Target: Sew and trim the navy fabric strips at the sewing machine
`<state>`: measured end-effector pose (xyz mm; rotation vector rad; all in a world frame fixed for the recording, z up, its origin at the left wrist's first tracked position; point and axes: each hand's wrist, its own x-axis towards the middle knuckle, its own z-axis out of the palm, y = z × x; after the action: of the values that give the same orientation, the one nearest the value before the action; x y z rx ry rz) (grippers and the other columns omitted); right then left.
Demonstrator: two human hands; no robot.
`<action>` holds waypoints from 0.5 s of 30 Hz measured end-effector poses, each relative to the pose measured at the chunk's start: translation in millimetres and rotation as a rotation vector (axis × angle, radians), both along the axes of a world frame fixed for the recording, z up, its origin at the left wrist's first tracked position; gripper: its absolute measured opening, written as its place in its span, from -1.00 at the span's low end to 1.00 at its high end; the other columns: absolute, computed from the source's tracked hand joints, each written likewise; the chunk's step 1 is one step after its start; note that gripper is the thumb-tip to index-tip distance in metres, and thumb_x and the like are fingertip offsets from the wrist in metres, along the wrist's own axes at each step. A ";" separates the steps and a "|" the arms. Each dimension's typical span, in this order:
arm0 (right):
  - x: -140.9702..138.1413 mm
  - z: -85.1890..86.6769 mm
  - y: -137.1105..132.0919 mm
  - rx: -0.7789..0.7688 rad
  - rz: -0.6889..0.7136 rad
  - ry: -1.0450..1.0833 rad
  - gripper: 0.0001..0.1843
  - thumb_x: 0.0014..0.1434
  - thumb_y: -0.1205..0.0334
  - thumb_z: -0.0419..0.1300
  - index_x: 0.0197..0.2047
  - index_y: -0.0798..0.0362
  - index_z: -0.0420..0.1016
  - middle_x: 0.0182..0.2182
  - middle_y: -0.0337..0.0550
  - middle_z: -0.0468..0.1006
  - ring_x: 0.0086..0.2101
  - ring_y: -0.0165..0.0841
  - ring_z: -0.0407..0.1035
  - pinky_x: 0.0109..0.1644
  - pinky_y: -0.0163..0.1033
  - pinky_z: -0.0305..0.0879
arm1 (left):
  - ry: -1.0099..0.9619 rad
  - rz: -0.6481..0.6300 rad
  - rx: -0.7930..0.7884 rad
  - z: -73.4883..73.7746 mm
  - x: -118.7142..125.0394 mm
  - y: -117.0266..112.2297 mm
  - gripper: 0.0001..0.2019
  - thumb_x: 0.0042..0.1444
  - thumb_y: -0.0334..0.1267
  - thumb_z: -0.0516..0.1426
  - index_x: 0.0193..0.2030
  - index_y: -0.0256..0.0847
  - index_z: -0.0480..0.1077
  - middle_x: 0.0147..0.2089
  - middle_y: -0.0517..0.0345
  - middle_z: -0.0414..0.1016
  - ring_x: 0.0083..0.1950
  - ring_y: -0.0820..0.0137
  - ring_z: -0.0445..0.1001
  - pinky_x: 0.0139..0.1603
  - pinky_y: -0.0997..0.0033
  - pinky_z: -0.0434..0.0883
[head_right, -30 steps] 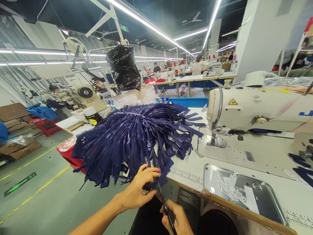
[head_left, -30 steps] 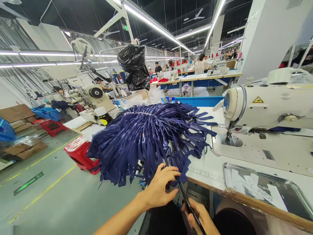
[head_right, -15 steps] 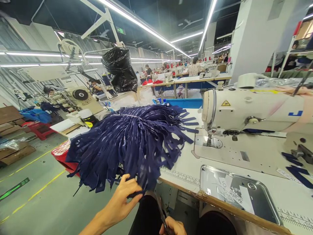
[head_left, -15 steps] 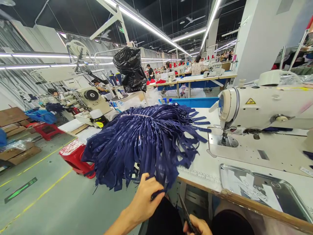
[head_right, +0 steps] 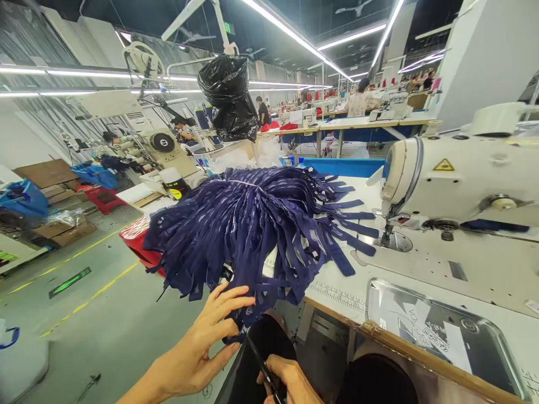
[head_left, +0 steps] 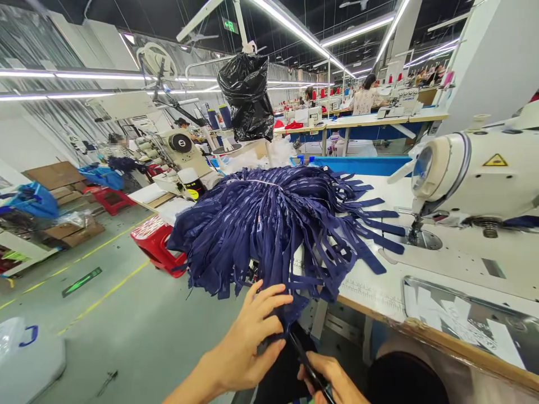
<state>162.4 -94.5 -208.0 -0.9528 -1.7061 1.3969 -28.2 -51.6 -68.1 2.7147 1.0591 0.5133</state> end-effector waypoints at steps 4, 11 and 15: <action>-3.4 3.8 9.3 0.032 0.020 0.002 -0.25 -0.08 -0.45 -0.16 -0.40 0.10 0.40 -0.54 -0.16 0.37 -0.50 -0.36 0.23 -0.37 -0.27 0.20 | -0.066 -0.036 -0.063 -2.6 1.7 6.1 -0.88 -0.01 -0.49 -0.05 -0.41 -0.18 0.18 -0.15 0.09 0.44 0.05 0.32 0.29 0.24 -0.05 -0.11; -3.8 -30.6 12.6 -0.017 -0.010 -0.084 -0.23 -0.24 -0.53 -0.11 -0.51 0.06 0.41 -0.65 -0.19 0.38 -0.54 -0.34 0.26 -0.36 -0.26 0.22 | -0.074 -0.009 -0.097 -3.8 4.9 16.8 -0.89 -0.12 -0.47 -0.04 -0.47 -0.17 0.13 -0.36 0.17 0.38 -0.19 0.39 0.36 0.18 0.04 -0.01; 0.7 -29.9 13.7 0.005 -0.025 -0.109 -0.16 -0.25 -0.56 -0.21 -0.50 0.07 0.41 -0.63 -0.18 0.37 -0.53 -0.33 0.24 -0.32 -0.22 0.22 | -0.086 -0.070 -0.098 -4.6 7.0 22.6 -0.88 -0.13 -0.48 -0.05 -0.47 -0.18 0.11 -0.34 0.17 0.40 -0.21 0.41 0.36 0.18 0.09 -0.01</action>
<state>163.1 -80.9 -237.9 -1.0614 -1.7701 1.3454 -21.2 -29.0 -72.8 2.6092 0.9385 0.5468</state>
